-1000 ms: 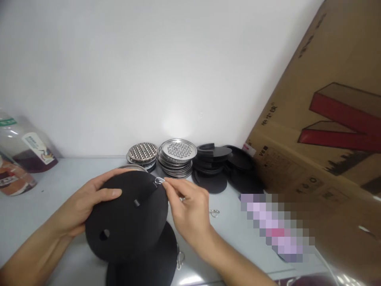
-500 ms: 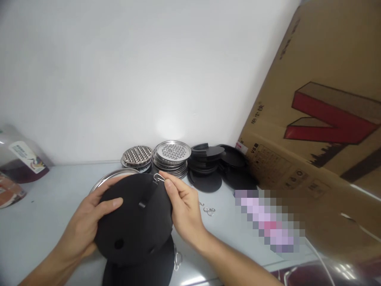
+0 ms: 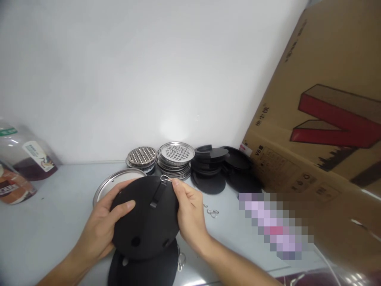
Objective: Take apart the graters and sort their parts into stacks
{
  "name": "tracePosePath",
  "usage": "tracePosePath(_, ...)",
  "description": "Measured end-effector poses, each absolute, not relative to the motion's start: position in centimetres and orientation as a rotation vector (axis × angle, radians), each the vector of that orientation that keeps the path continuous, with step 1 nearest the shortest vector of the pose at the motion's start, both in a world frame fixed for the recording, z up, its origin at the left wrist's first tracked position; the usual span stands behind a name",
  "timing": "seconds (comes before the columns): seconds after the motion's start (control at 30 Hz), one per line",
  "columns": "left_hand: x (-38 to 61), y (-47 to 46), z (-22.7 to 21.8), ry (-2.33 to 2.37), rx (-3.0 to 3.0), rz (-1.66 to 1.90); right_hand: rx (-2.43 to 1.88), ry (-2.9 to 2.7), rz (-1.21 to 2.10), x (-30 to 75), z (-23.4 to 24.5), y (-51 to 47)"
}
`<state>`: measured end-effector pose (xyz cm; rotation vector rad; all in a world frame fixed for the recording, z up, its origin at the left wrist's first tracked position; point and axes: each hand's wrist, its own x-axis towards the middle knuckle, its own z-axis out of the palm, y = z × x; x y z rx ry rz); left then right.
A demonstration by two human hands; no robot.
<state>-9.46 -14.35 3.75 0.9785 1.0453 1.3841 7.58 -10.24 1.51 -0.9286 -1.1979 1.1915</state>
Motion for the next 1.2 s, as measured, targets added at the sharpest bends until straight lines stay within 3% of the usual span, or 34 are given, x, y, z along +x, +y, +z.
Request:
tracePosePath(0.2,-9.5,-14.0,3.0,1.083,1.129,1.359,-0.867,-1.128,1.328,7.2,2.0,-9.5)
tracePosePath(0.37,-10.9,-14.0,4.4,1.3,1.293,1.429,-0.978,-1.351,0.922,13.2,4.6,-6.3)
tracePosePath(0.47,-11.0,-12.8,6.7,1.444,1.65,1.532,-1.226,-1.693,0.898,17.5,4.5,-5.1)
tracePosePath(0.6,-7.3,-7.7,9.9,0.977,2.446,1.553,-1.219,-2.159,1.067,18.8,1.8,-4.5)
tracePosePath(0.7,-2.0,-2.1,11.0,0.658,2.745,1.55,-1.181,-2.291,0.983,18.1,0.5,-4.3)
tracePosePath(0.93,6.6,6.6,8.5,0.919,2.938,1.022,-1.355,-2.1,0.778,18.6,-0.5,-4.4)
tracePosePath(1.07,6.8,5.8,7.4,1.013,2.935,0.89,-1.339,-2.124,0.701,18.0,-0.9,-4.6)
tracePosePath(1.2,5.4,2.0,9.3,1.01,2.941,0.832,-1.323,-2.129,0.668,17.6,-1.0,-4.8)
